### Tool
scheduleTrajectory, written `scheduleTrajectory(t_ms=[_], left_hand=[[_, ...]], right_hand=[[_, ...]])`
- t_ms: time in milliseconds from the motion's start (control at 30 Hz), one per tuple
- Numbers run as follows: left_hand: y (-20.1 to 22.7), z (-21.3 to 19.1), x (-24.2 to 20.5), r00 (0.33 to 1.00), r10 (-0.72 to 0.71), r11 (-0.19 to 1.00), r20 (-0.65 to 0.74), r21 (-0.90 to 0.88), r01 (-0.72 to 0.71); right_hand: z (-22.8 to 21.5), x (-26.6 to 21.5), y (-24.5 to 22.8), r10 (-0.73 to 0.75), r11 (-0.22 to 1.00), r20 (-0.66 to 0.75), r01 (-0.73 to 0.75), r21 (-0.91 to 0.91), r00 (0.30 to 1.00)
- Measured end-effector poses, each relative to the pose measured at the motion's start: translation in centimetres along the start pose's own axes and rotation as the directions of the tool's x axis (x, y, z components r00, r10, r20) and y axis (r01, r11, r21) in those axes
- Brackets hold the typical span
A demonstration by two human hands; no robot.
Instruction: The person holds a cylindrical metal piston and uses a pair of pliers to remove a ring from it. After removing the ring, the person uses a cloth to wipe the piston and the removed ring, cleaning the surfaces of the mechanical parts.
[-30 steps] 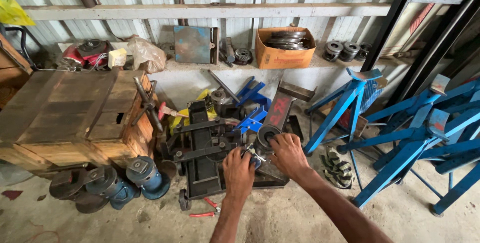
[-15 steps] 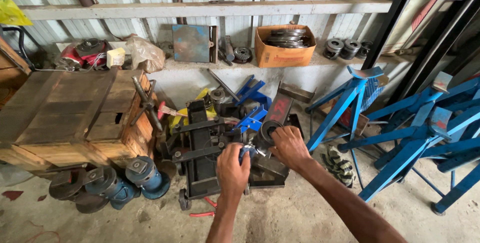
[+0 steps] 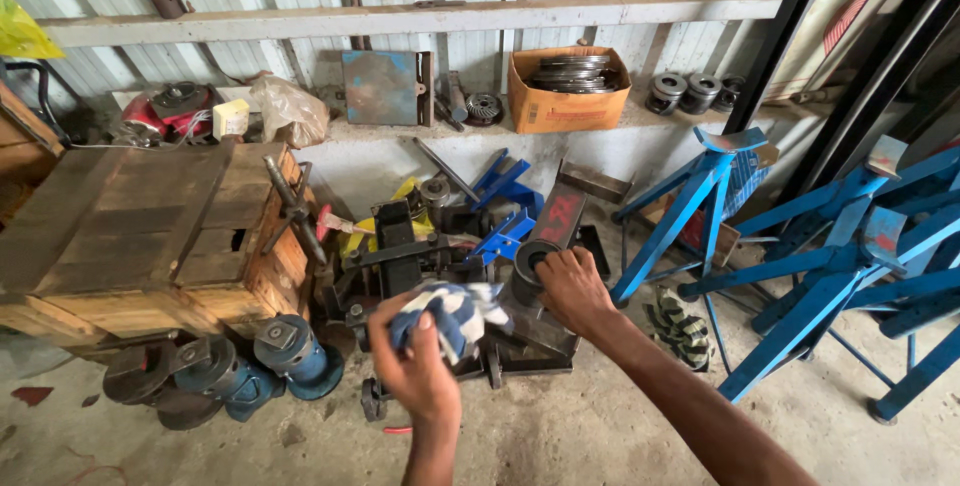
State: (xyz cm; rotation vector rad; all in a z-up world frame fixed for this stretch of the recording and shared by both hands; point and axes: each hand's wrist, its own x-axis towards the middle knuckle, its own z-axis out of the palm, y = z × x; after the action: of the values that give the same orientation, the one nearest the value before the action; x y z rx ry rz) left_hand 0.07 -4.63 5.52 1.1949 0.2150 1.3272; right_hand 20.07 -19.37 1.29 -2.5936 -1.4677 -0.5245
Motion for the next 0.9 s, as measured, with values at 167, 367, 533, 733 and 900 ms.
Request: scheduleTrajectory(t_ms=[167,367,533,733,900], left_hand=[[3.3,-0.5,-0.2,0.995,0.087,0.986,0.049,-0.148,-0.079],[4.3,-0.4,0.0,0.955,-0.15,0.988,0.256,0.082,0.133],[5.5,0.6,0.6,0.882,-0.38,0.919,0.28,0.222,0.325],[5.8,1.2,0.5,0.731,-0.574,0.813,0.369,0.15,0.563],[3.3,1.5,-0.9,0.681,-0.497,0.813,0.538,0.013,0.582]], right_hand=[[0.2,-0.1,-0.4,-0.002,0.995,0.046,0.006,-0.097,0.999],[-0.1,-0.6,-0.8,0.024,0.996,0.078,-0.017,-0.086,0.997],[-1.1,-0.5,-1.8,0.027,0.996,0.145,-0.014,-0.091,0.989],[-4.5,-3.7,-4.4,0.418,0.424,0.35,-0.52,0.741,0.839],[-5.2,-11.3,-7.5,0.121,-0.22,0.368,-0.337,0.916,0.922]])
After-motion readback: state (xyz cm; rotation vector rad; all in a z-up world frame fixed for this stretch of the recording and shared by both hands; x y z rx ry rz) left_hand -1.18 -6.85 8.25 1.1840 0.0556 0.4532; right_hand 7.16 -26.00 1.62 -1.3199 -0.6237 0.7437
